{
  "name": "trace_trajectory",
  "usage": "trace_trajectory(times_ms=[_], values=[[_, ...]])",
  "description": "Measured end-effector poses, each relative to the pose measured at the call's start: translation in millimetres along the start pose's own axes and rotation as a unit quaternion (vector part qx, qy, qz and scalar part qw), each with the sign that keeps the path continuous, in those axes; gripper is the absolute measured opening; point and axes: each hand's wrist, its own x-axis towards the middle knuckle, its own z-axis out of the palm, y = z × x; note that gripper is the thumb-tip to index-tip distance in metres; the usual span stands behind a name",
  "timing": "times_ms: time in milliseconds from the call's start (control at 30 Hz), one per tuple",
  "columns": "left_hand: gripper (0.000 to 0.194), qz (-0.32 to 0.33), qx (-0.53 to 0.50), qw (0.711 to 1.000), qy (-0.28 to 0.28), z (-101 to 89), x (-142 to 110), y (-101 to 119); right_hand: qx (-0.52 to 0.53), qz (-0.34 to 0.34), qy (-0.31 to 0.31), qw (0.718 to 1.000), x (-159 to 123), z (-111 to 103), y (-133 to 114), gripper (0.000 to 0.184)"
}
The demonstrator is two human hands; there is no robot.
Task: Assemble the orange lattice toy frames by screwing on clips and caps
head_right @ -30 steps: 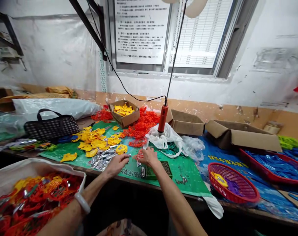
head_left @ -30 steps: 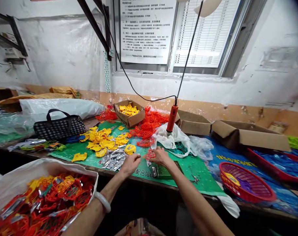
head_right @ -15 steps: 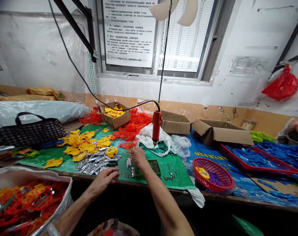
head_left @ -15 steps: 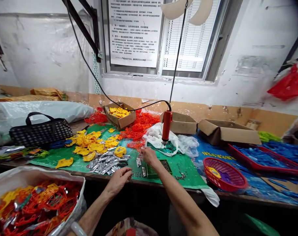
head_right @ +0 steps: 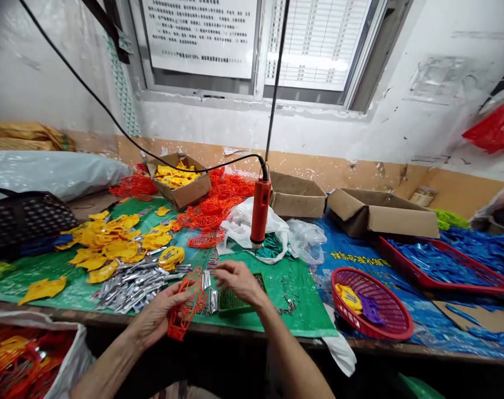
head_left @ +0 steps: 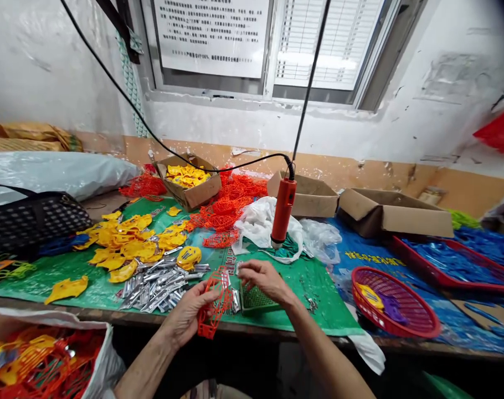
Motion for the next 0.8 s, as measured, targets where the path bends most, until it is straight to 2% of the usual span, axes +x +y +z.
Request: trace_trajectory(times_ms=[100,167,300,400,500,600,700,800], values=[[0.033,-0.006,-0.028,0.999,0.028,-7.3,16,-2,-0.129,0.077,0.055,0.987,23,-22,24,0.029],[0.032,-0.008,-0.045,0.998,0.045,-11.3,25,-3,-0.209,0.12,0.068,0.968,36,-27,37,0.031],[0.029,-0.029,-0.075,0.994,0.078,-14.7,37,-3,-0.31,0.17,0.075,0.932,53,-20,48,0.033],[0.027,-0.037,-0.085,0.993,0.078,-15.5,42,0,-0.339,0.183,0.087,0.919,60,-13,50,0.032],[0.025,-0.037,-0.083,0.994,0.064,-16.1,46,3,-0.333,0.179,0.103,0.92,62,-12,49,0.03],[0.026,-0.038,-0.1,0.993,0.045,-15.3,50,6,-0.286,0.156,0.121,0.938,55,-13,42,0.021],[0.022,-0.043,-0.122,0.991,0.032,-14.1,56,5,-0.191,0.12,0.134,0.965,37,-11,29,0.022],[0.02,-0.05,-0.118,0.991,0.035,-14.1,60,4,-0.075,0.104,0.115,0.985,13,1,10,0.023]])
